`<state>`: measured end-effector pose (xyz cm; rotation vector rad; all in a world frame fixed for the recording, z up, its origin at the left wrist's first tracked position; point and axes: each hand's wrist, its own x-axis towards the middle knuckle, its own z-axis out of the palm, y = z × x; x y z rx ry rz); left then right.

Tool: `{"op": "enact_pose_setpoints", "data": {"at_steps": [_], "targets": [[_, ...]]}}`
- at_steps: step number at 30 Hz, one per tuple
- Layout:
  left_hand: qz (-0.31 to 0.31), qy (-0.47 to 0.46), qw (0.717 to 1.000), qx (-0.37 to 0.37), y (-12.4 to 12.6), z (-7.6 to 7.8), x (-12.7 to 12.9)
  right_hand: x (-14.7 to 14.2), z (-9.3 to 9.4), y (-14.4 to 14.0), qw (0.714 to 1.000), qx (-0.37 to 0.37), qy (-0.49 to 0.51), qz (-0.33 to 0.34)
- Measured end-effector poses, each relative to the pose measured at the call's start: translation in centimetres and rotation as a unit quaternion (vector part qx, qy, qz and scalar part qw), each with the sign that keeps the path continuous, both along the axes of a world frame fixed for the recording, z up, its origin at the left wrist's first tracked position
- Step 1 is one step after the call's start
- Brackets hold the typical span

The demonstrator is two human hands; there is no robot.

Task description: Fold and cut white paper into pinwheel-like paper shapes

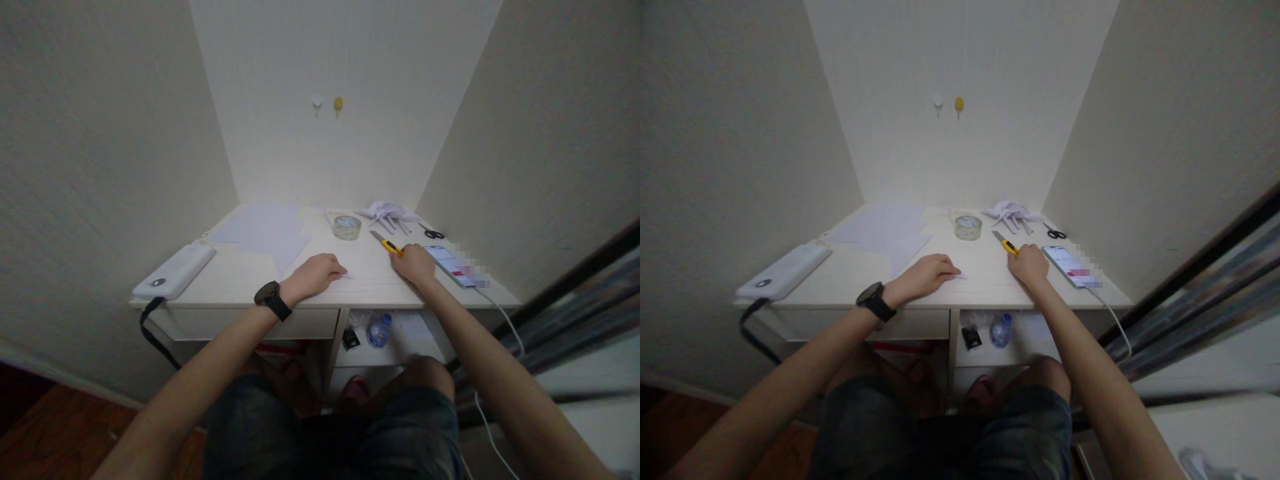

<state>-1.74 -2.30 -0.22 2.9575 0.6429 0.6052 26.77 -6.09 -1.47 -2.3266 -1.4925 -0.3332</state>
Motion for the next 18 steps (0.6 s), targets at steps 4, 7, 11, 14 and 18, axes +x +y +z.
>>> {"op": "enact_pose_setpoints", "data": {"at_steps": [4,7,11,14,18], "targets": [[0.022,-0.058,0.998,-0.010,-0.2,0.4,-0.3,1.5,0.7,-2.0,0.995,0.103,0.006,0.015],[0.083,-0.175,0.980,-0.042,0.0,1.5,-0.3,2.0,1.7,-3.9,0.976,0.139,-0.028,0.162],[0.131,-0.221,0.958,-0.126,0.8,3.3,0.5,0.8,3.2,-5.8,0.933,0.131,-0.071,0.327],[0.098,-0.162,0.959,-0.210,1.2,3.9,1.1,-0.3,4.0,-6.1,0.915,0.135,-0.091,0.369],[0.083,-0.169,0.939,-0.289,1.4,3.8,1.4,-0.8,4.6,-6.0,0.906,0.160,-0.100,0.379]]}}
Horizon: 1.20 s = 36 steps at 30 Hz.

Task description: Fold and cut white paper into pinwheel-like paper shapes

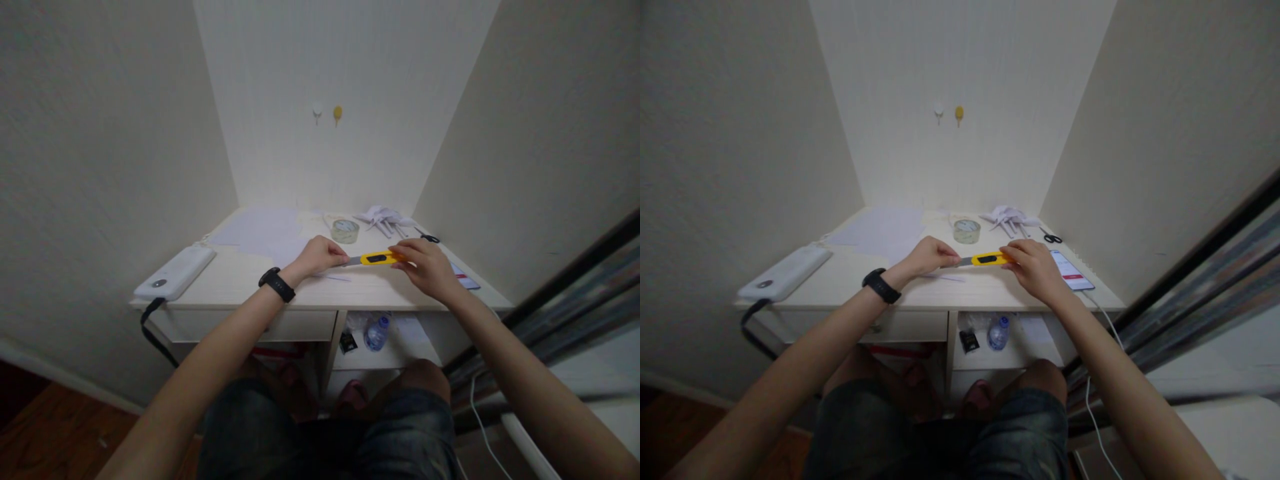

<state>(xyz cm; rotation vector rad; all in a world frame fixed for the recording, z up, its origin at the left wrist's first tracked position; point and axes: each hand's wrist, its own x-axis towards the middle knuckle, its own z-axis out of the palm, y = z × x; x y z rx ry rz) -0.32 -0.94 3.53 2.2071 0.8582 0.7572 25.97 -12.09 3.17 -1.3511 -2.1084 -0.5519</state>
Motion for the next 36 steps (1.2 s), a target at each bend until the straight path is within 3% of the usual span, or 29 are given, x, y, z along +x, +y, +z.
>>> {"op": "enact_pose_setpoints", "data": {"at_steps": [2,4,5,7,8,10,13,14,16,18,23,27,29,33,36], "targets": [[0.009,-0.016,1.000,-0.007,0.1,-0.3,0.0,0.0,0.0,0.1,0.999,0.041,0.029,-0.006],[0.034,-0.038,0.999,-0.005,0.2,-0.7,0.1,-0.1,-0.3,0.3,0.986,0.108,0.119,-0.042],[0.056,-0.048,0.997,-0.003,0.2,-0.9,0.2,-0.2,-0.6,0.5,0.968,0.141,0.194,-0.069],[0.101,-0.063,0.993,-0.001,0.2,-1.3,0.6,-1.0,-1.4,1.1,0.904,0.166,0.379,-0.110],[0.119,-0.069,0.991,-0.002,0.0,-1.5,0.9,-1.6,-1.8,1.4,0.863,0.142,0.472,-0.112],[0.138,-0.082,0.987,-0.012,-0.5,-1.7,1.6,-3.1,-2.5,2.1,0.777,0.011,0.626,-0.057],[0.133,-0.106,0.985,-0.021,-1.5,-1.7,2.5,-5.7,-2.8,3.0,0.644,-0.225,0.727,0.079],[0.123,-0.109,0.986,-0.017,-1.7,-1.7,2.6,-6.4,-2.8,3.2,0.609,-0.274,0.734,0.122],[0.097,-0.107,0.990,-0.003,-2.2,-1.6,2.7,-7.4,-2.9,3.5,0.573,-0.304,0.743,0.165],[0.074,-0.087,0.993,0.021,-2.4,-1.5,2.5,-7.8,-3.0,3.8,0.571,-0.290,0.749,0.171],[0.045,-0.014,0.993,0.111,-2.4,-1.4,1.6,-7.1,-3.7,4.0,0.602,-0.267,0.737,0.152],[0.048,0.041,0.978,0.199,-1.8,-1.8,0.3,-5.9,-3.9,4.0,0.588,-0.273,0.751,0.125],[0.010,0.076,0.971,0.228,-1.3,-2.3,-0.5,-5.5,-4.0,4.0,0.589,-0.263,0.755,0.116],[-0.107,0.122,0.946,0.279,-0.9,-3.5,-1.4,-5.2,-4.6,3.8,0.622,-0.231,0.738,0.123],[-0.122,0.132,0.940,0.289,-1.1,-4.0,-1.6,-5.4,-5.0,3.6,0.642,-0.227,0.721,0.124]]}}
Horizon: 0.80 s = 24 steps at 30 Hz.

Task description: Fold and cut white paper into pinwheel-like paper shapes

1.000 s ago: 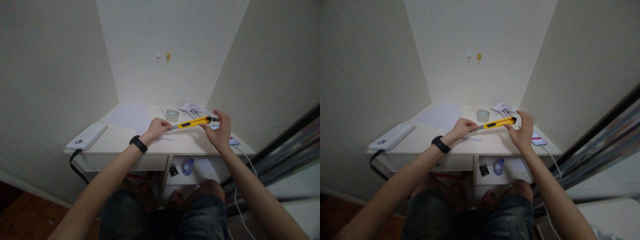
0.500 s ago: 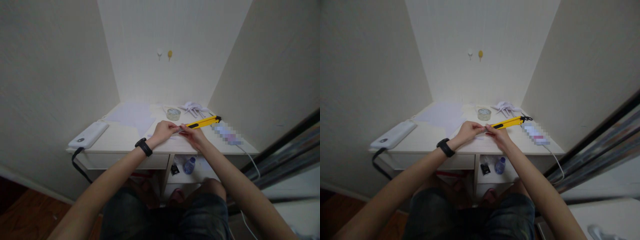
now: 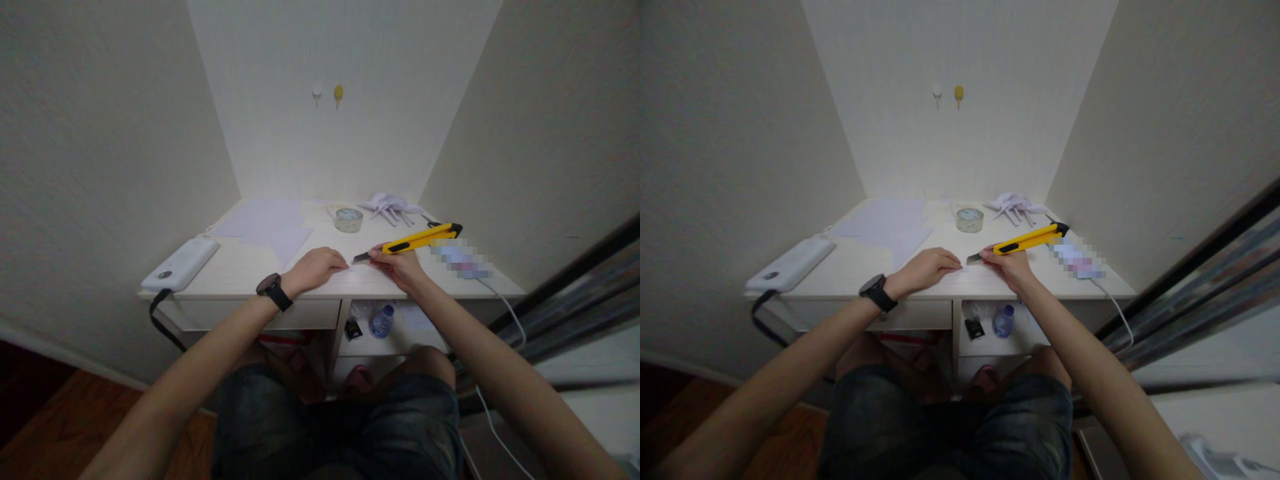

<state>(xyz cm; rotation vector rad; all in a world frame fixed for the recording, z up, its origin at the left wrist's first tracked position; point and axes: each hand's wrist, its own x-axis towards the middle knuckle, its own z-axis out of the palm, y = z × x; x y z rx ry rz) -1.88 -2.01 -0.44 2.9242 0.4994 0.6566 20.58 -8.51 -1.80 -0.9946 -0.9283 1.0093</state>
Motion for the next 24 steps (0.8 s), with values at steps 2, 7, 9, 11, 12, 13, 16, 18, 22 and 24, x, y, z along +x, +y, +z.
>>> {"op": "enact_pose_setpoints", "data": {"at_steps": [2,7,9,11,12,13,16,18,22,24], "targets": [[0.001,0.000,1.000,0.002,-0.15,-0.08,0.05,-0.16,-0.09,-0.10,1.000,0.002,-0.021,-0.003],[0.004,-0.005,1.000,0.007,-0.19,-0.14,0.16,-0.42,0.00,-0.09,0.999,0.001,-0.046,-0.007],[0.002,-0.009,1.000,0.005,-0.17,-0.14,0.13,-0.47,0.07,-0.13,0.999,0.005,-0.053,-0.001],[0.001,-0.011,1.000,-0.001,-0.19,-0.08,0.09,-0.51,0.14,-0.22,0.998,0.007,-0.067,0.002],[0.002,-0.012,1.000,-0.004,-0.21,-0.02,0.07,-0.53,0.18,-0.27,0.997,0.007,-0.074,0.003],[0.005,-0.012,1.000,-0.008,-0.24,0.04,0.06,-0.53,0.20,-0.32,0.997,0.005,-0.080,0.003],[0.014,-0.011,1.000,-0.018,-0.32,0.20,0.07,-0.53,0.22,-0.38,0.997,0.002,-0.080,0.002],[0.016,-0.007,1.000,-0.020,-0.34,0.26,0.08,-0.52,0.18,-0.37,0.997,0.003,-0.074,0.004],[0.010,-0.001,1.000,-0.011,-0.28,0.27,0.10,-0.55,0.15,-0.37,0.997,-0.003,-0.076,0.004],[0.000,-0.001,1.000,-0.006,-0.23,0.23,0.10,-0.58,0.16,-0.39,0.997,-0.005,-0.082,0.001]]}}
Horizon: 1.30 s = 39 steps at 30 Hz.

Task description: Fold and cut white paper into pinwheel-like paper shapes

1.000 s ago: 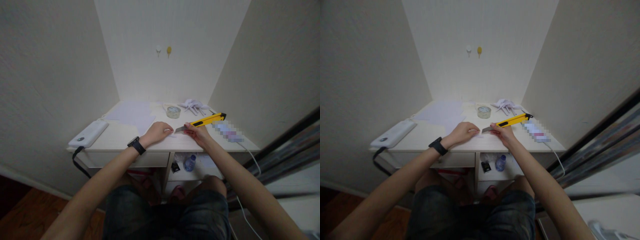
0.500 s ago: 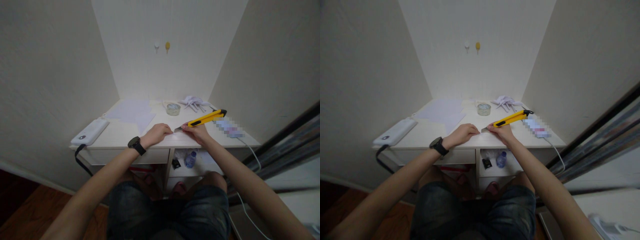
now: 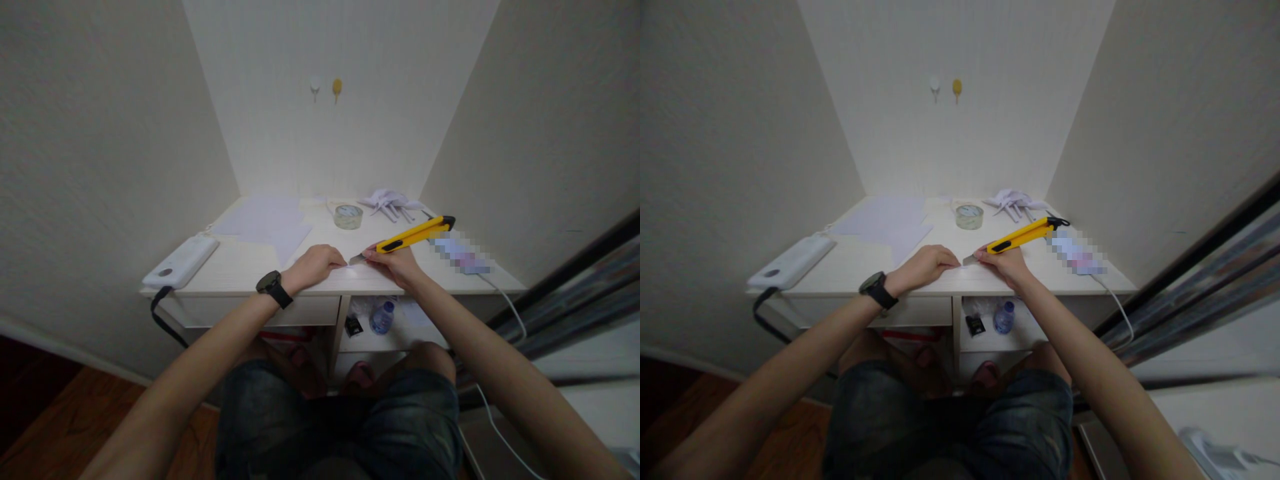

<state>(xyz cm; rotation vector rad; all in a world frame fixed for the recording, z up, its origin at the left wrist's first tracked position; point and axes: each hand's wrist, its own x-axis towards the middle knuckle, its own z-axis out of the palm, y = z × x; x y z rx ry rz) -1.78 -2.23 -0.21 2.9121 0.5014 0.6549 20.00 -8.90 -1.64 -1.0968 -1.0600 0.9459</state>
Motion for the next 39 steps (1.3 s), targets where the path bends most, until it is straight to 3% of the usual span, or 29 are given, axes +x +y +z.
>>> {"op": "enact_pose_setpoints", "data": {"at_steps": [25,39], "targets": [[-0.011,0.009,1.000,0.008,0.03,-0.06,0.03,0.28,-0.46,0.20,1.000,0.019,-0.021,0.008],[0.000,0.011,1.000,0.001,0.49,-0.27,0.02,0.54,-0.58,0.31,0.998,-0.005,-0.062,0.019]]}}
